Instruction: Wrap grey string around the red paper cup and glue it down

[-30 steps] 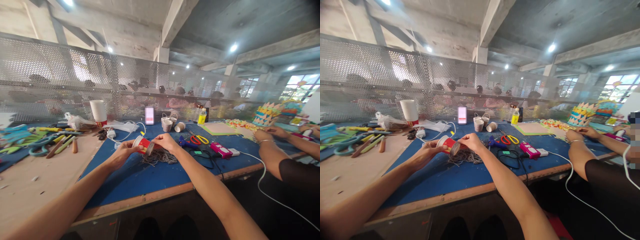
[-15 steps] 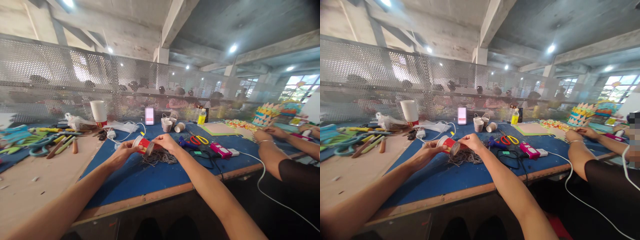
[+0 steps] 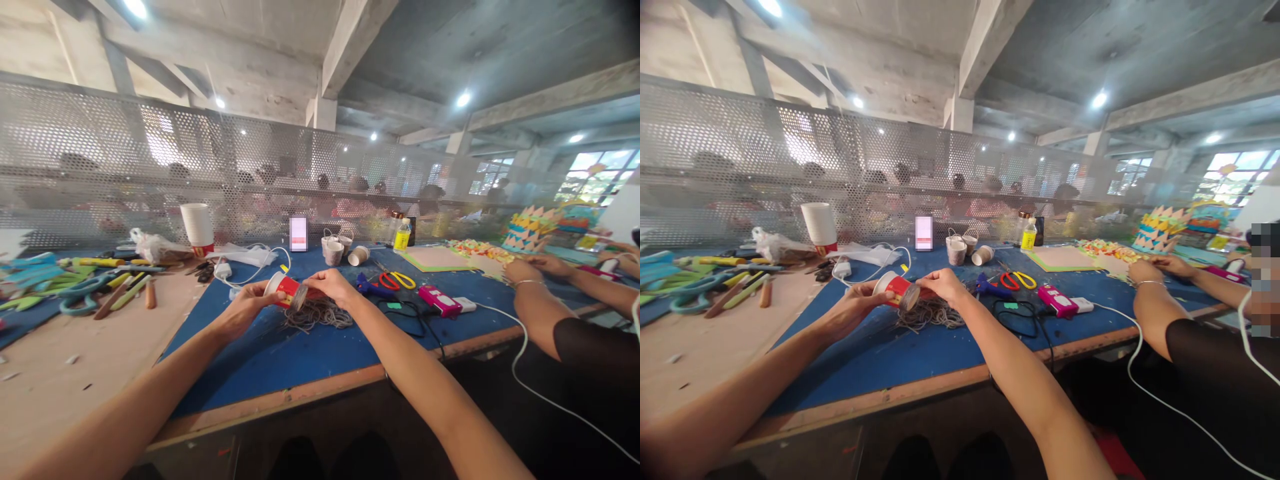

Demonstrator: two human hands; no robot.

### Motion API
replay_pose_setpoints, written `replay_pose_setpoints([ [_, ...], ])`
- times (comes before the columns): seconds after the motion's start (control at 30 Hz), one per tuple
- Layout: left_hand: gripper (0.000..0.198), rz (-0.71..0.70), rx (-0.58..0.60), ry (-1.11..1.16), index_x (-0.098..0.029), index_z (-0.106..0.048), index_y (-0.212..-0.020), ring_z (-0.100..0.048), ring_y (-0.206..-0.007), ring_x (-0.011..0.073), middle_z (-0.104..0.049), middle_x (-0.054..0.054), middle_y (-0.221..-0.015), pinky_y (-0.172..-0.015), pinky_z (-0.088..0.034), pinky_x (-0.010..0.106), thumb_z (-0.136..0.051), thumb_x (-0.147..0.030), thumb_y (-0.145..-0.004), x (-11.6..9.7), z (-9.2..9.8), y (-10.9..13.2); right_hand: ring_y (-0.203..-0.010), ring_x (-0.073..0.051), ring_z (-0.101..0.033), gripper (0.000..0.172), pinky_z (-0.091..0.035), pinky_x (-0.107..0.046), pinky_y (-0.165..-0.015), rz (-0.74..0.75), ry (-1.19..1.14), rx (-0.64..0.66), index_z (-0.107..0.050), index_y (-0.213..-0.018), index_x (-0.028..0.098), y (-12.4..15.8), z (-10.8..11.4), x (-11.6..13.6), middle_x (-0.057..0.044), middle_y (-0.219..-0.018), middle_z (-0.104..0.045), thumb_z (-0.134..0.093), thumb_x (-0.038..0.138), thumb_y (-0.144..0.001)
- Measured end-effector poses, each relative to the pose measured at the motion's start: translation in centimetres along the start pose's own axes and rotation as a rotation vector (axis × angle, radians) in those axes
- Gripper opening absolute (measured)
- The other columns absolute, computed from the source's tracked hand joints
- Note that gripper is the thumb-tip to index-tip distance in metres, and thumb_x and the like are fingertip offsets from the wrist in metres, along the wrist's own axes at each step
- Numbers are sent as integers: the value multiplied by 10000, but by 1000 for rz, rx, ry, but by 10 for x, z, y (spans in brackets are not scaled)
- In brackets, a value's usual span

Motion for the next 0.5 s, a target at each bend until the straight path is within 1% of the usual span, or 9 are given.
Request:
replay_pose_setpoints([
  [0.17, 209, -4, 2, -10, -195, -815, -907, -706, -863, 249, -803, 71, -920, -905, -494, 367, -795, -325, -744, -1, 0, 0, -626, -133, -678, 287, -578, -261, -697, -3, -5, -13, -720, -689, 149, 0, 0, 0, -20, -651, -727, -899, 373, -676],
  [0.33, 204, -13, 0, 17, -207, -812, -915, -707, -892, 249, -802, 58, -932, -919, -489, 365, -796, -320, -747, 1, 3, -1, -631, -126, -674, 264, -574, -251, -704, 3, -60, -12, -720, -705, 144, -3, 0, -3, -20, -678, -735, -897, 338, -688],
  [0.5, 218, -14, -19, 12, -199, -815, -927, -703, -918, 254, -801, 87, -971, -940, -489, 377, -801, -316, -744, 2, 4, -1, -613, -119, -664, 175, -567, -244, -689, 44, -90, -38, -712, -724, 136, -4, 0, -3, -11, -662, -718, -820, 258, -787],
])
Point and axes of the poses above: each hand's wrist, its own y-axis away from the middle knuckle, its own z-axis out of the back of the hand, x = y × z, the point moved 4 cm from there along -y, towards the middle knuckle
